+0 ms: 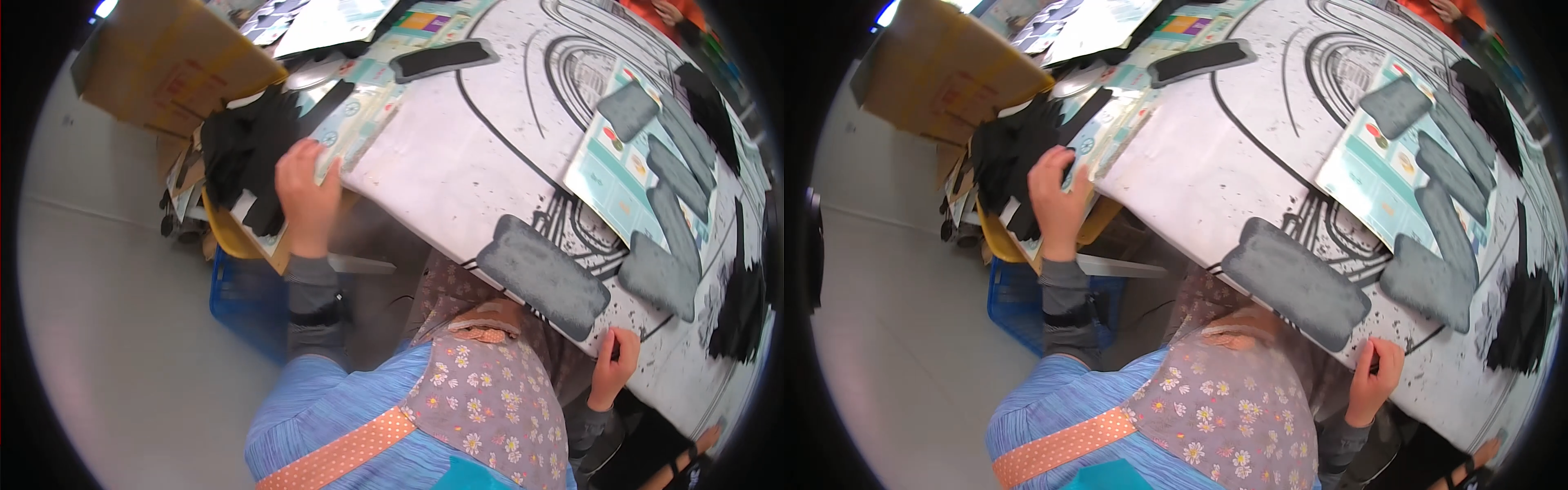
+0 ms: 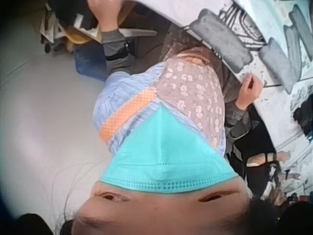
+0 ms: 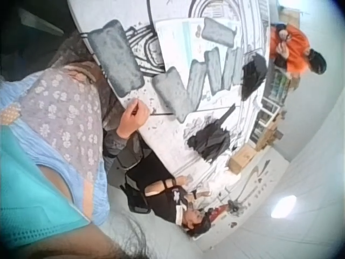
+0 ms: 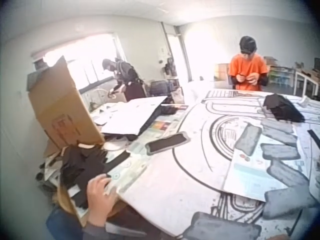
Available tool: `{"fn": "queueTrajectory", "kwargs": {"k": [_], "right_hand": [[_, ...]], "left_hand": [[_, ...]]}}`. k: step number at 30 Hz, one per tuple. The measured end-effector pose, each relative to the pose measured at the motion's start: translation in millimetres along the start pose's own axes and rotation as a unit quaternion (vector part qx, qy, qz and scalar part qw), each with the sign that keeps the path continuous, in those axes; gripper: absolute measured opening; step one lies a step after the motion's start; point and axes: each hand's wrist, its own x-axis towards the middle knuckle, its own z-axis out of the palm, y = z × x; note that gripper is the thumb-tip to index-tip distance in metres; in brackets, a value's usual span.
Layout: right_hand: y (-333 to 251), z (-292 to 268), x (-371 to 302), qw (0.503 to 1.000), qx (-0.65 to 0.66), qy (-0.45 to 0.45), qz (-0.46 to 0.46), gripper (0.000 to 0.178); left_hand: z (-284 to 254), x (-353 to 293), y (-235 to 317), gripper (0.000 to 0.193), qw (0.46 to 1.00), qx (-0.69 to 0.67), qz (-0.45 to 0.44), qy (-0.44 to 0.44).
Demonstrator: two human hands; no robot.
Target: The recorder aligns fabric linings onto padded shoe components and presses them together as part of a manufacturing process.
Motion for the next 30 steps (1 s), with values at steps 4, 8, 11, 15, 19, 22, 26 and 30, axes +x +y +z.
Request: {"fn": "queueTrajectory", "kwargs": {"k": [4, 8, 11, 15, 19, 22, 26, 30], "right_hand": [[2, 6, 6, 1.000, 0.005, 0.012, 0.027, 0.005], [-2, 11, 13, 1.000, -0.016, 0.006, 0.016, 0.005], [-3, 12, 13, 1.000, -0.016, 0.005, 0.023, 0.005], [-6, 11, 14, 0.999, -0.020, 0.008, 0.028, 0.005], [-4, 11, 13, 1.000, -0.027, 0.015, 0.000, 0.005], [-10, 13, 15, 0.999, -0.048, 0.006, 0.003, 0.004], [-9, 11, 11, 0.999, -0.049, 0.009, 0.003, 0.004], [-7, 11, 11, 0.999, -0.045, 0.007, 0.008, 0.005]], "left_hand": [[-27, -9, -95, 0.057, 0.969, 0.208, -0.125, -0.050], [-44, -18, -138, 0.082, 0.879, 0.086, -0.328, -0.336], [-42, -19, -138, 0.078, 0.889, 0.109, -0.311, -0.317], [-43, -12, -122, 0.076, 0.904, 0.116, -0.290, -0.292], [-53, -16, -111, 0.076, 0.904, 0.179, -0.277, -0.272], [-41, -20, -106, 0.077, 0.895, 0.221, -0.273, -0.274], [-54, -21, -92, 0.084, 0.883, 0.246, -0.287, -0.276], [-69, -43, -137, 0.090, 0.883, 0.176, -0.298, -0.316]]}}
